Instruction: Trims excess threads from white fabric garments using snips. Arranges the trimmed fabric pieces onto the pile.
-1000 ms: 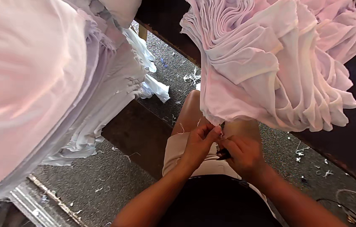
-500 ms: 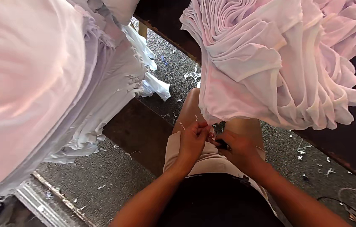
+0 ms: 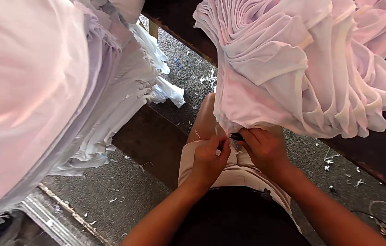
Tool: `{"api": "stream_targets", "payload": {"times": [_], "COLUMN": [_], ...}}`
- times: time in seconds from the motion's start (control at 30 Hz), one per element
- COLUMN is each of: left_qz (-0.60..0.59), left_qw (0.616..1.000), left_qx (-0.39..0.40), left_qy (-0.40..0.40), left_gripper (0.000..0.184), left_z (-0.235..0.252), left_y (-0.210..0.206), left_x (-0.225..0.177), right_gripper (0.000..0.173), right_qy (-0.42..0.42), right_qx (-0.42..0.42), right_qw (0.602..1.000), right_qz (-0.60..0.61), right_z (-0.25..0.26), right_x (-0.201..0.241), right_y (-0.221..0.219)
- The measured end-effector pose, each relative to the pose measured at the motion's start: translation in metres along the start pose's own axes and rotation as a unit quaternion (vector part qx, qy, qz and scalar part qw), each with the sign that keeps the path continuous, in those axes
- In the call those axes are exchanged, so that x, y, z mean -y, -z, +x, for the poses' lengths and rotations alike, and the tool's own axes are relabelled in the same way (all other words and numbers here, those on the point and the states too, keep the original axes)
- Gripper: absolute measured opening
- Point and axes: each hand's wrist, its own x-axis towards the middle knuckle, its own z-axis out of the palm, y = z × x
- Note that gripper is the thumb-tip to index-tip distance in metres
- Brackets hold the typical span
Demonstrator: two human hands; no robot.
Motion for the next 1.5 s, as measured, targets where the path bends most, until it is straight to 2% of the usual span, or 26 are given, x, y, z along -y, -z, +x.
{"api": "stream_targets", "payload": {"times": [0.23, 0.67, 0.73, 0.77, 0.8, 0.83, 0.9, 0.97, 1.03, 1.1, 1.13, 1.2, 1.27, 1.33, 1.4, 1.5], "left_qz": [0.009, 0.003, -0.005, -0.010, -0.011, -0.008, 0.012, 0.037, 0.051, 0.027, -0.004, -0.087, -0.192, -0.293, -0.356, -0.378], "left_qw": [0.999, 0.999, 0.999, 0.999, 0.999, 0.998, 0.996, 0.992, 0.989, 0.993, 0.997, 0.993, 0.955, 0.898, 0.858, 0.845], "left_qx": [-0.021, -0.027, -0.026, -0.028, -0.031, -0.035, -0.042, -0.049, -0.038, -0.006, 0.018, 0.062, 0.099, 0.114, 0.107, 0.079], "left_qy": [-0.033, -0.037, -0.031, -0.031, -0.035, -0.045, -0.076, -0.113, -0.136, -0.115, -0.074, 0.059, 0.205, 0.309, 0.355, 0.371], "left_gripper": [0.013, 0.013, 0.013, 0.013, 0.013, 0.012, 0.011, 0.010, 0.009, 0.010, 0.012, 0.021, 0.026, 0.023, 0.016, 0.016], "left_z": [0.000, 0.000, 0.000, -0.001, -0.001, -0.002, -0.002, -0.003, -0.006, -0.009, -0.010, -0.009, 0.000, 0.010, 0.016, 0.018], "left_y": [-0.002, -0.004, -0.004, -0.004, -0.004, -0.004, -0.006, -0.011, -0.013, -0.010, -0.007, 0.001, 0.005, 0.002, -0.003, -0.005], "left_x": [0.002, 0.003, 0.003, 0.004, 0.004, 0.005, 0.007, 0.011, 0.015, 0.015, 0.013, 0.009, 0.003, -0.005, -0.009, -0.013], "right_gripper": [0.019, 0.017, 0.020, 0.023, 0.028, 0.031, 0.026, 0.017, 0.012, 0.012, 0.012, 0.014, 0.017, 0.020, 0.020, 0.020], "right_qy": [0.033, 0.058, 0.024, -0.024, -0.097, -0.187, -0.344, -0.411, -0.422, -0.422, -0.414, -0.388, -0.366, -0.332, -0.283, -0.216], "right_qx": [-0.013, -0.025, -0.021, -0.006, 0.018, 0.047, 0.114, 0.129, 0.117, 0.111, 0.110, 0.107, 0.101, 0.091, 0.071, 0.087], "right_qw": [0.999, 0.997, 0.999, 0.997, 0.984, 0.952, 0.838, 0.750, 0.723, 0.732, 0.745, 0.780, 0.807, 0.837, 0.874, 0.911], "right_qz": [-0.036, -0.036, 0.016, 0.070, 0.148, 0.239, 0.408, 0.502, 0.533, 0.523, 0.511, 0.479, 0.453, 0.425, 0.389, 0.341], "right_z": [0.006, 0.008, 0.005, 0.003, 0.000, -0.001, 0.007, 0.013, 0.017, 0.017, 0.016, 0.010, 0.005, 0.000, -0.007, -0.014], "right_x": [0.003, 0.000, -0.001, 0.001, 0.003, 0.007, 0.013, 0.016, 0.018, 0.019, 0.018, 0.017, 0.020, 0.025, 0.026, 0.017], "right_y": [0.001, -0.001, -0.002, -0.001, 0.002, 0.005, 0.012, 0.008, 0.002, 0.000, 0.000, 0.001, 0.004, 0.003, -0.001, 0.000]}}
